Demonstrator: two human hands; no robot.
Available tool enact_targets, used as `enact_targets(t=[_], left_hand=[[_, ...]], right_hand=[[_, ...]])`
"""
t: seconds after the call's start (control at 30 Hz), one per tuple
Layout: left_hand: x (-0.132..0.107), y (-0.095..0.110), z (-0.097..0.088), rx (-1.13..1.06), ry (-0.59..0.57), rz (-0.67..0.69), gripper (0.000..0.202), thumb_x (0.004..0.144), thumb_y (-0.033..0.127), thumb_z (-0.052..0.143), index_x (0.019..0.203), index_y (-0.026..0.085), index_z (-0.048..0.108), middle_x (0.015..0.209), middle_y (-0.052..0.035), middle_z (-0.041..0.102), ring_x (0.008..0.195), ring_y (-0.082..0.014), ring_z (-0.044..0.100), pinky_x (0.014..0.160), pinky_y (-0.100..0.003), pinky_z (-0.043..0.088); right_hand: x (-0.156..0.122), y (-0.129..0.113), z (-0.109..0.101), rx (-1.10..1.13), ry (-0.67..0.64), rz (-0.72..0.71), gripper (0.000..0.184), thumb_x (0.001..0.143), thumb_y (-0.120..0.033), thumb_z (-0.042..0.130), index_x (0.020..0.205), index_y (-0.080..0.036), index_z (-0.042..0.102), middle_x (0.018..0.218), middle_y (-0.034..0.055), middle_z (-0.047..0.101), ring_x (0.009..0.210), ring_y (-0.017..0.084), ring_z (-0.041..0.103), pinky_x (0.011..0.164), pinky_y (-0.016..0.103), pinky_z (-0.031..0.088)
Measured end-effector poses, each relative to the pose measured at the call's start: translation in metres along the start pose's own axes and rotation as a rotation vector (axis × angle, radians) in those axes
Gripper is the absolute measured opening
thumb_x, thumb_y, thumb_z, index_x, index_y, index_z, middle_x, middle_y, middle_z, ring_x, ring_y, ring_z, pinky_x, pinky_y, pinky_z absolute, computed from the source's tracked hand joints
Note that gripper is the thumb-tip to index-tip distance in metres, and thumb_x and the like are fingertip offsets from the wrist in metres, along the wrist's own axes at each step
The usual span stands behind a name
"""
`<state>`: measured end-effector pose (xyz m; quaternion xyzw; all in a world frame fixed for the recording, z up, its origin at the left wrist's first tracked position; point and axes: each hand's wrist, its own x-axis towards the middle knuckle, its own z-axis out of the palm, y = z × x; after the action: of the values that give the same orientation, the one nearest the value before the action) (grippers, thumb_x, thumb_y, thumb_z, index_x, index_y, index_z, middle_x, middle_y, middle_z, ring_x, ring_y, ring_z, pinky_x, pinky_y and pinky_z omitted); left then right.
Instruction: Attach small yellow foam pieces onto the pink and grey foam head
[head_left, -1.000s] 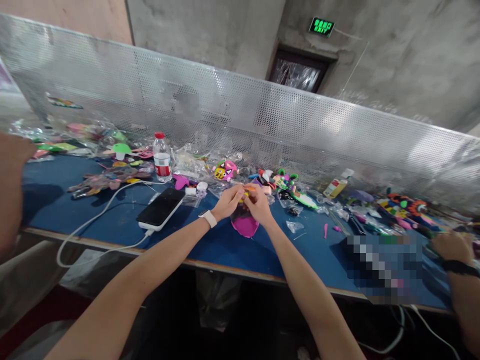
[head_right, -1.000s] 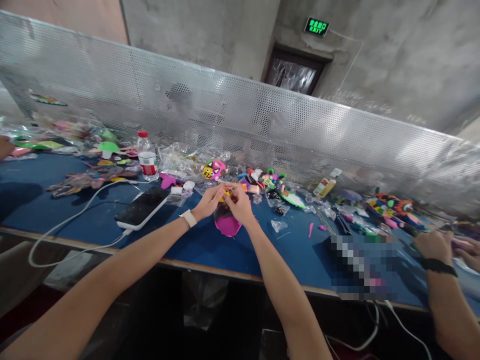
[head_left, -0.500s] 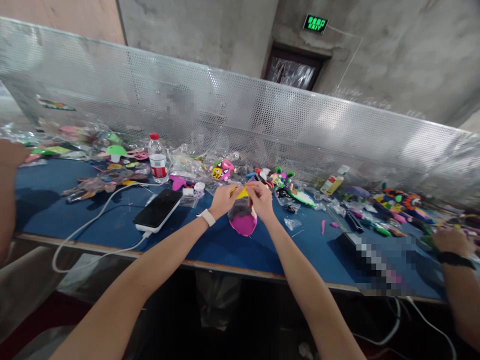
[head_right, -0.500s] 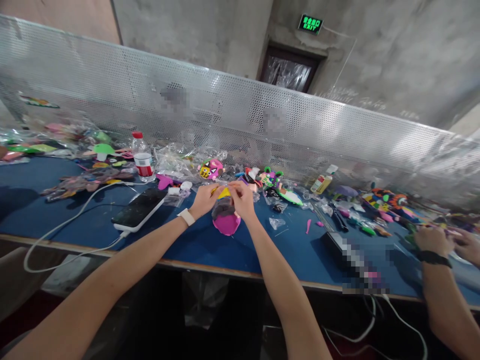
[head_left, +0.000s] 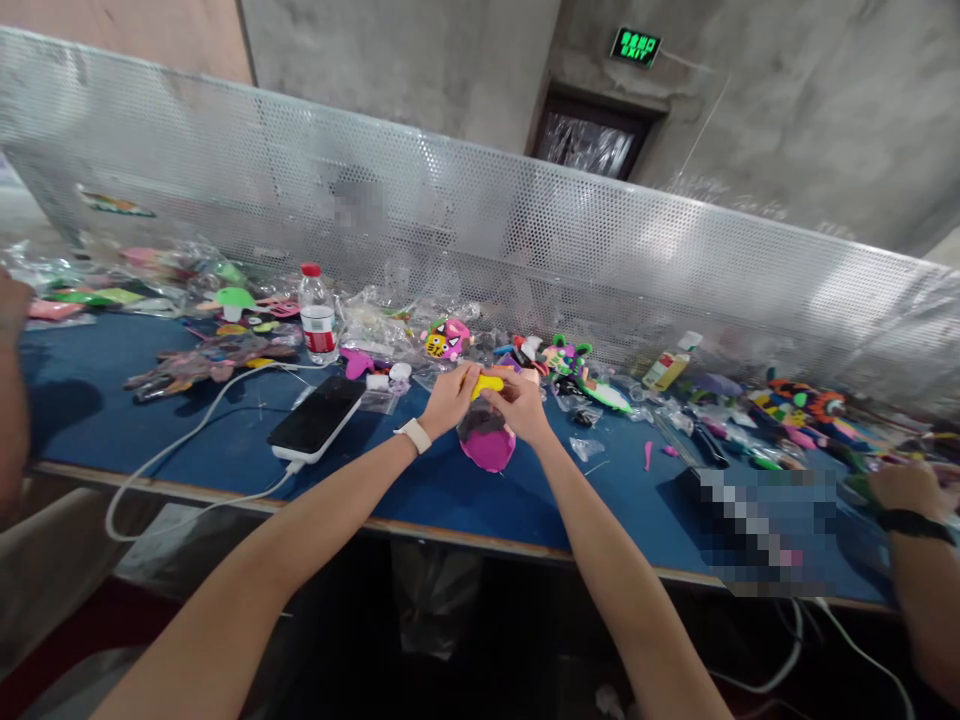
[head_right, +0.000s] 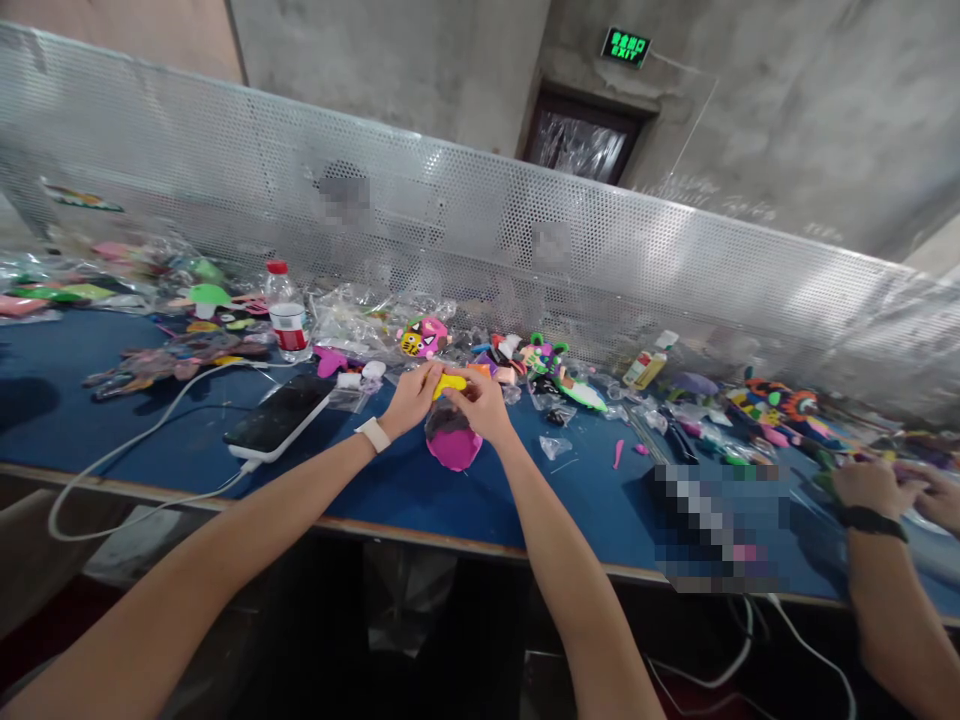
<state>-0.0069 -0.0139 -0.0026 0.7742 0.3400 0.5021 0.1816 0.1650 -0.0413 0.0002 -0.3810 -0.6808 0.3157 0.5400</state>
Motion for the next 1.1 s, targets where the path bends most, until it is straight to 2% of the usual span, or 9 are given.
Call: enact_targets(t=[0.2, 0.33, 0.4, 0.57, 0.67, 0.77, 0.87, 0.97, 1.1], left_hand=[[-0.004, -0.001, 0.000, -0.058, -0.100, 0.011, 0.069, 0.110, 0.062, 0.014, 0.103, 0.017, 0.066, 0.067, -0.0001, 0.063, 0.053, -0.0138, 0.057, 0.057, -0.026, 0.045], [-0.003, 0.000, -0.001, -0.018, -0.125, 0.070, 0.058, 0.105, 0.068, 0.037, 0.104, 0.018, 0.066, 0.073, -0.0016, 0.066, 0.066, -0.0169, 0.062, 0.066, -0.028, 0.046], [-0.001, 0.000, -0.001, 0.016, -0.124, 0.088, 0.050, 0.103, 0.064, 0.046, 0.098, 0.018, 0.066, 0.080, -0.0035, 0.069, 0.072, -0.0183, 0.064, 0.069, -0.028, 0.045], [0.002, -0.001, 0.003, 0.080, -0.128, 0.089, 0.045, 0.109, 0.051, 0.040, 0.083, 0.020, 0.061, 0.070, -0.0019, 0.063, 0.064, -0.0172, 0.058, 0.064, -0.028, 0.038], [0.003, -0.002, 0.001, 0.113, -0.096, 0.081, 0.043, 0.110, 0.044, 0.040, 0.079, 0.020, 0.058, 0.069, -0.0016, 0.060, 0.065, -0.0171, 0.058, 0.065, -0.028, 0.038], [0.005, -0.005, -0.004, 0.137, -0.042, 0.057, 0.037, 0.109, 0.039, 0.042, 0.082, 0.020, 0.059, 0.070, -0.0014, 0.060, 0.066, -0.0174, 0.059, 0.068, -0.028, 0.040], [0.006, -0.008, -0.007, 0.135, 0.004, 0.028, 0.029, 0.108, 0.034, 0.043, 0.090, 0.020, 0.060, 0.072, -0.0012, 0.062, 0.067, -0.0172, 0.060, 0.070, -0.028, 0.041], [0.005, -0.008, -0.004, 0.106, 0.017, 0.014, 0.023, 0.108, 0.030, 0.043, 0.099, 0.019, 0.061, 0.075, -0.0009, 0.064, 0.069, -0.0169, 0.061, 0.072, -0.028, 0.043], [0.001, -0.005, 0.004, 0.046, 0.014, 0.008, 0.028, 0.111, 0.034, 0.034, 0.110, 0.019, 0.058, 0.083, -0.0018, 0.068, 0.077, -0.0167, 0.065, 0.077, -0.028, 0.047]], right_hand=[[0.000, 0.005, 0.002, -0.059, 0.039, -0.022, 0.041, 0.082, -0.059, 0.079, 0.101, -0.022, 0.077, 0.086, 0.0059, 0.076, 0.053, 0.016, 0.062, 0.052, 0.032, 0.054], [-0.001, 0.007, 0.000, -0.115, 0.059, -0.045, 0.036, 0.085, -0.057, 0.076, 0.095, -0.022, 0.077, 0.080, 0.0045, 0.074, 0.054, 0.016, 0.061, 0.051, 0.030, 0.051], [-0.002, 0.006, -0.001, -0.139, 0.062, -0.058, 0.033, 0.087, -0.055, 0.075, 0.092, -0.022, 0.077, 0.077, 0.0037, 0.073, 0.055, 0.017, 0.061, 0.052, 0.030, 0.051], [0.000, 0.004, -0.003, -0.149, 0.094, -0.082, 0.028, 0.084, -0.051, 0.079, 0.085, -0.023, 0.078, 0.072, 0.0022, 0.071, 0.055, 0.017, 0.062, 0.054, 0.030, 0.052], [0.004, 0.004, -0.011, -0.119, 0.203, -0.092, 0.034, 0.082, -0.055, 0.080, 0.089, -0.022, 0.078, 0.076, 0.0029, 0.073, 0.053, 0.016, 0.061, 0.053, 0.030, 0.052], [0.010, 0.006, -0.028, -0.088, 0.417, -0.094, 0.045, 0.093, -0.062, 0.065, 0.104, -0.019, 0.074, 0.062, -0.0015, 0.062, 0.048, 0.015, 0.055, 0.048, 0.028, 0.045], [0.015, 0.008, -0.045, -0.075, 0.566, -0.098, 0.051, 0.098, -0.064, 0.054, 0.115, -0.018, 0.068, 0.065, -0.0024, 0.061, 0.046, 0.012, 0.051, 0.045, 0.026, 0.040], [0.015, 0.008, -0.046, -0.076, 0.517, -0.091, 0.054, 0.098, -0.067, 0.053, 0.116, -0.019, 0.069, 0.065, -0.0018, 0.062, 0.044, 0.013, 0.051, 0.042, 0.026, 0.039], [0.007, 0.002, -0.027, -0.107, 0.223, -0.088, 0.050, 0.098, -0.065, 0.056, 0.111, -0.022, 0.077, 0.061, 0.0005, 0.066, 0.046, 0.017, 0.058, 0.045, 0.029, 0.046]])
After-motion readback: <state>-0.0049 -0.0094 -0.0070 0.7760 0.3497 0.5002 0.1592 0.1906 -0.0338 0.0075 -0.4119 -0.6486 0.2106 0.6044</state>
